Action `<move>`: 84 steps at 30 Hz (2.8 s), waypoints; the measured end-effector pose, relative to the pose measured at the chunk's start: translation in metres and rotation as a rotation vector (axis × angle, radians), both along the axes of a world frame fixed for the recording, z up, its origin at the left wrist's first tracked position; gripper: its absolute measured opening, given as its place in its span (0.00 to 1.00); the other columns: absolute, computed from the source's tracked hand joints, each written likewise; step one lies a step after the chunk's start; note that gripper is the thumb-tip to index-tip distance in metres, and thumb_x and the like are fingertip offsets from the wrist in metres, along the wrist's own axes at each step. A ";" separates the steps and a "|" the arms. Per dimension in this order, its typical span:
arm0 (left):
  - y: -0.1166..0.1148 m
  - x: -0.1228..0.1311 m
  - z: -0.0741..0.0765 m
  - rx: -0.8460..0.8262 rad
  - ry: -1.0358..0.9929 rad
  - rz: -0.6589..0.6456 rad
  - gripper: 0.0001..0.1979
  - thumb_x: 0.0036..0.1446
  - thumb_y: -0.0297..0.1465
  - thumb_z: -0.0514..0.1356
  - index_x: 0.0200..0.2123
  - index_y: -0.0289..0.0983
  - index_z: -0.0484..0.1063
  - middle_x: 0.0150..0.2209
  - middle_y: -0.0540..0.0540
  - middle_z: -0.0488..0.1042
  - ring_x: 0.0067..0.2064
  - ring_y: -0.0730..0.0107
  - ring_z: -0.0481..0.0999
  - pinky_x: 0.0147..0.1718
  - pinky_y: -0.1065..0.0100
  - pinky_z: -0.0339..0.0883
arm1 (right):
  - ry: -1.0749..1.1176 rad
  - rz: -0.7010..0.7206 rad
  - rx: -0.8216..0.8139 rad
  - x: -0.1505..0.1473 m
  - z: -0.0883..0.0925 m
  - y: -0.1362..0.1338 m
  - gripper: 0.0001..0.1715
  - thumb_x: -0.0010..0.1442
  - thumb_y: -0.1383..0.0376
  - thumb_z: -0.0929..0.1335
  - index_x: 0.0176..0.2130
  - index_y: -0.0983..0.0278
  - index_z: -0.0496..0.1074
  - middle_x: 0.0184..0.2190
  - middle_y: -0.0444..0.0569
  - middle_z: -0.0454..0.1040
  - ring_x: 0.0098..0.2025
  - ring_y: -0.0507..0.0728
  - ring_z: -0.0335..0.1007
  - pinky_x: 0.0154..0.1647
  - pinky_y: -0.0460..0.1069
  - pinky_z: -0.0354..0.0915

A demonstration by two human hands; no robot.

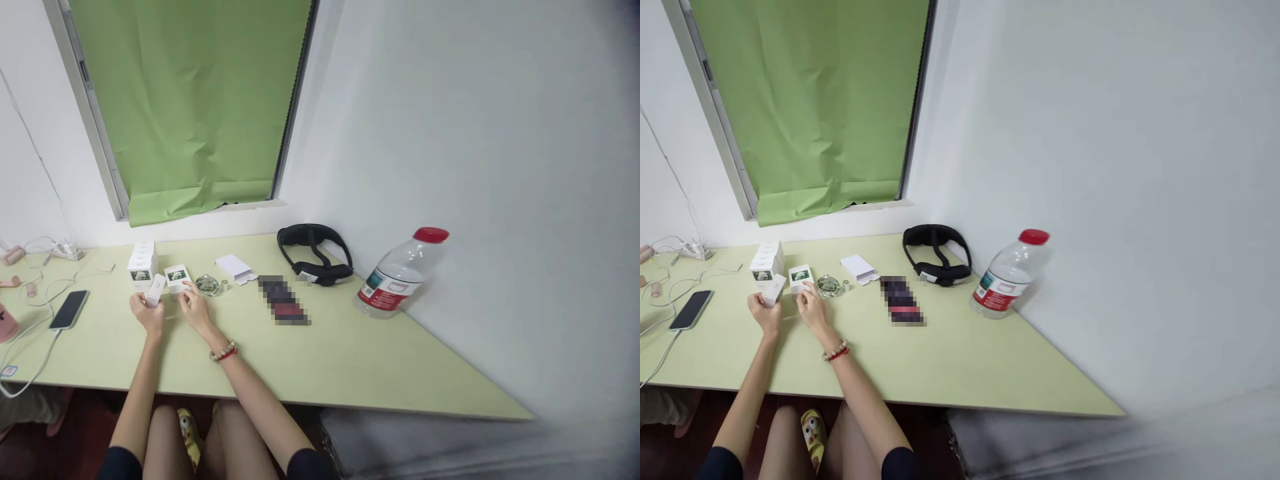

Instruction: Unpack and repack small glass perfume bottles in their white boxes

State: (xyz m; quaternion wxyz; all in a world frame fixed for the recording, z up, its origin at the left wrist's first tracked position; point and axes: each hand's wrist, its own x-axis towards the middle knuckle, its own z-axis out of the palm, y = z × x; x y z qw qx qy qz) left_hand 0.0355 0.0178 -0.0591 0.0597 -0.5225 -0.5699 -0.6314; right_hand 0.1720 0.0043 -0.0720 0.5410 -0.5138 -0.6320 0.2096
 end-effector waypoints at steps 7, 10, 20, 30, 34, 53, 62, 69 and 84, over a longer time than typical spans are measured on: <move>0.001 -0.001 0.012 -0.155 -0.504 0.017 0.20 0.37 0.25 0.64 0.28 0.39 0.52 0.28 0.55 0.55 0.30 0.74 0.57 0.32 0.69 0.54 | -0.175 0.010 -0.156 0.000 -0.002 -0.003 0.13 0.61 0.64 0.65 0.30 0.63 0.77 0.63 0.50 0.63 0.53 0.60 0.70 0.51 0.54 0.67; -0.001 0.000 0.016 -0.195 -0.558 0.005 0.20 0.38 0.23 0.64 0.28 0.38 0.53 0.28 0.56 0.56 0.30 0.76 0.57 0.32 0.69 0.54 | -0.254 0.070 -0.214 0.001 -0.002 -0.005 0.13 0.61 0.64 0.65 0.42 0.61 0.79 0.66 0.50 0.59 0.62 0.63 0.62 0.57 0.58 0.65; -0.004 0.003 0.009 -0.126 -0.304 0.006 0.18 0.38 0.28 0.63 0.28 0.39 0.55 0.27 0.54 0.57 0.30 0.73 0.58 0.32 0.68 0.56 | -0.341 0.191 -0.195 0.003 -0.011 0.004 0.30 0.63 0.67 0.61 0.64 0.61 0.66 0.69 0.52 0.53 0.70 0.63 0.49 0.63 0.62 0.60; -0.009 0.006 -0.006 0.040 0.316 -0.228 0.14 0.40 0.32 0.57 0.25 0.41 0.50 0.23 0.51 0.57 0.27 0.68 0.59 0.27 0.66 0.54 | 0.296 0.176 0.061 0.004 -0.009 0.010 0.28 0.66 0.50 0.60 0.56 0.64 0.70 0.56 0.56 0.69 0.50 0.59 0.71 0.53 0.54 0.67; -0.013 0.012 -0.007 0.105 0.588 -0.301 0.13 0.40 0.30 0.55 0.26 0.41 0.49 0.23 0.48 0.59 0.28 0.64 0.62 0.29 0.64 0.55 | 0.354 0.154 0.080 0.006 -0.005 0.010 0.28 0.64 0.48 0.62 0.52 0.64 0.73 0.54 0.54 0.72 0.50 0.59 0.70 0.53 0.53 0.66; -0.012 0.009 -0.010 -0.045 0.367 -0.240 0.16 0.35 0.29 0.58 0.31 0.40 0.57 0.31 0.44 0.63 0.35 0.59 0.65 0.37 0.61 0.61 | 0.561 0.058 0.007 0.013 0.002 0.015 0.14 0.50 0.56 0.66 0.34 0.64 0.68 0.37 0.51 0.74 0.41 0.58 0.71 0.45 0.52 0.69; -0.013 0.012 -0.011 0.012 0.367 -0.235 0.25 0.41 0.27 0.56 0.47 0.36 0.68 0.45 0.37 0.67 0.49 0.53 0.68 0.50 0.55 0.62 | 0.281 0.155 0.106 0.005 0.004 0.004 0.18 0.57 0.68 0.60 0.43 0.64 0.74 0.51 0.56 0.66 0.56 0.58 0.64 0.38 0.47 0.72; -0.011 0.014 -0.017 -0.029 0.441 -0.226 0.21 0.40 0.26 0.58 0.42 0.37 0.72 0.46 0.36 0.70 0.48 0.51 0.69 0.49 0.54 0.60 | 0.104 0.159 0.160 0.007 0.007 0.000 0.29 0.55 0.76 0.57 0.50 0.61 0.74 0.55 0.54 0.62 0.61 0.55 0.60 0.61 0.51 0.63; -0.007 0.015 -0.019 0.071 0.415 -0.208 0.16 0.41 0.24 0.56 0.37 0.39 0.58 0.43 0.38 0.67 0.48 0.56 0.68 0.48 0.57 0.60 | -0.014 0.117 0.143 0.007 0.013 -0.005 0.25 0.56 0.75 0.58 0.47 0.61 0.74 0.55 0.53 0.63 0.62 0.56 0.59 0.61 0.51 0.61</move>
